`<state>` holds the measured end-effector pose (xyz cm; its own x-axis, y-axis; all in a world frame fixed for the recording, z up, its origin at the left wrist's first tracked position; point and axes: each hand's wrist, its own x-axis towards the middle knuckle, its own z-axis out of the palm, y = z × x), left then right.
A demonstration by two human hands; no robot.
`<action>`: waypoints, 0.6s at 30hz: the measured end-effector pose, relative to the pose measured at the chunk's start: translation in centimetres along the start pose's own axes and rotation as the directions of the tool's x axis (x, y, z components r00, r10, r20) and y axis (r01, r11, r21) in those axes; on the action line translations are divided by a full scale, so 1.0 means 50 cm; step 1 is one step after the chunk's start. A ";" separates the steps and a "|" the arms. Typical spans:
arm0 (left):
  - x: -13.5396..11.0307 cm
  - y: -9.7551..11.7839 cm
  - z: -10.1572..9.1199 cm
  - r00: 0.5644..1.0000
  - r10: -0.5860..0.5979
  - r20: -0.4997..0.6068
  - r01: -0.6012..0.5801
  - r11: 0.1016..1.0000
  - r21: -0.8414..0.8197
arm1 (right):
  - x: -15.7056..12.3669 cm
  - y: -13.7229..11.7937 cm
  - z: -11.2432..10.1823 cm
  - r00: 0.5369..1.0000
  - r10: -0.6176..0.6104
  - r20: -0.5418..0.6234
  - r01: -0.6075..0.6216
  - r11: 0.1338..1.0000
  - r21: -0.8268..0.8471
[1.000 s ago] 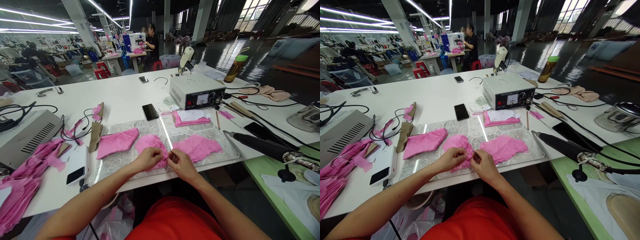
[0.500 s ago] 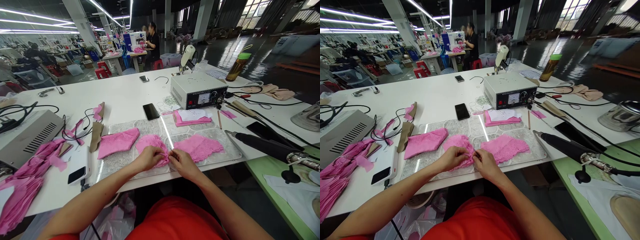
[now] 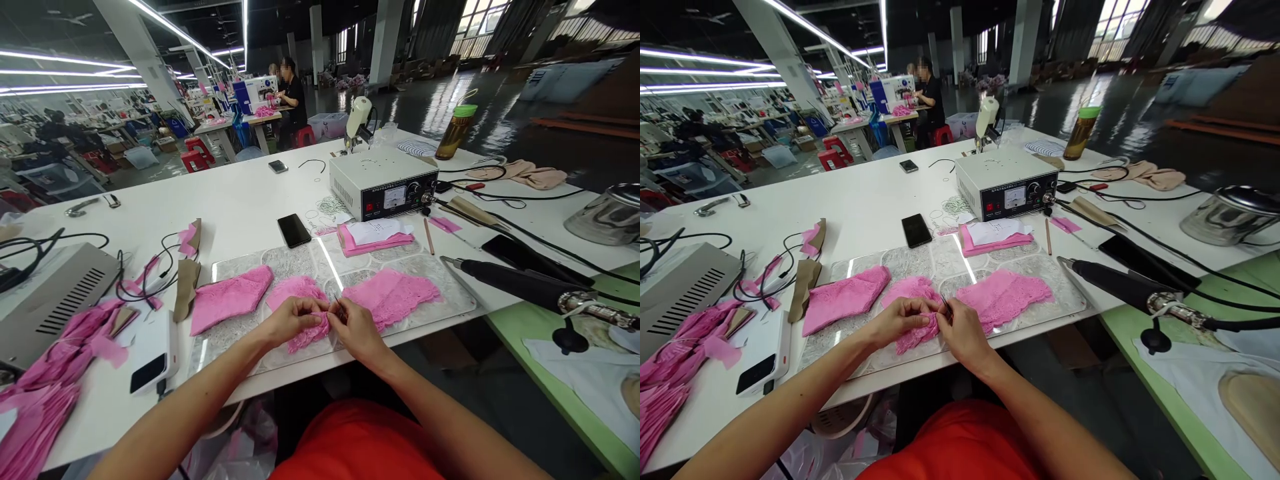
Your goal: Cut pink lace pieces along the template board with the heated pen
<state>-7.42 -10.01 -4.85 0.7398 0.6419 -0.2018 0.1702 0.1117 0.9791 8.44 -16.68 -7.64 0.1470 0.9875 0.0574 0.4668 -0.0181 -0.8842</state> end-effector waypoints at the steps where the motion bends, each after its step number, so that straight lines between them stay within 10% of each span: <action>1: -0.001 0.001 -0.001 1.000 -0.015 0.003 0.016 1.000 -0.023 | 0.001 -0.001 0.002 1.000 0.007 -0.019 -0.006 1.000 0.018; 18: -0.003 -0.005 0.005 0.991 -0.011 -0.133 -0.001 0.996 -0.090 | 0.008 -0.006 0.023 0.997 0.064 -0.050 -0.056 0.987 0.151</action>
<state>-7.39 -10.31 -5.08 0.6451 0.7355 -0.2071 0.1097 0.1791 0.9777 7.38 -16.09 -7.90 0.2203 0.9751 0.0242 0.3213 -0.0491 -0.9457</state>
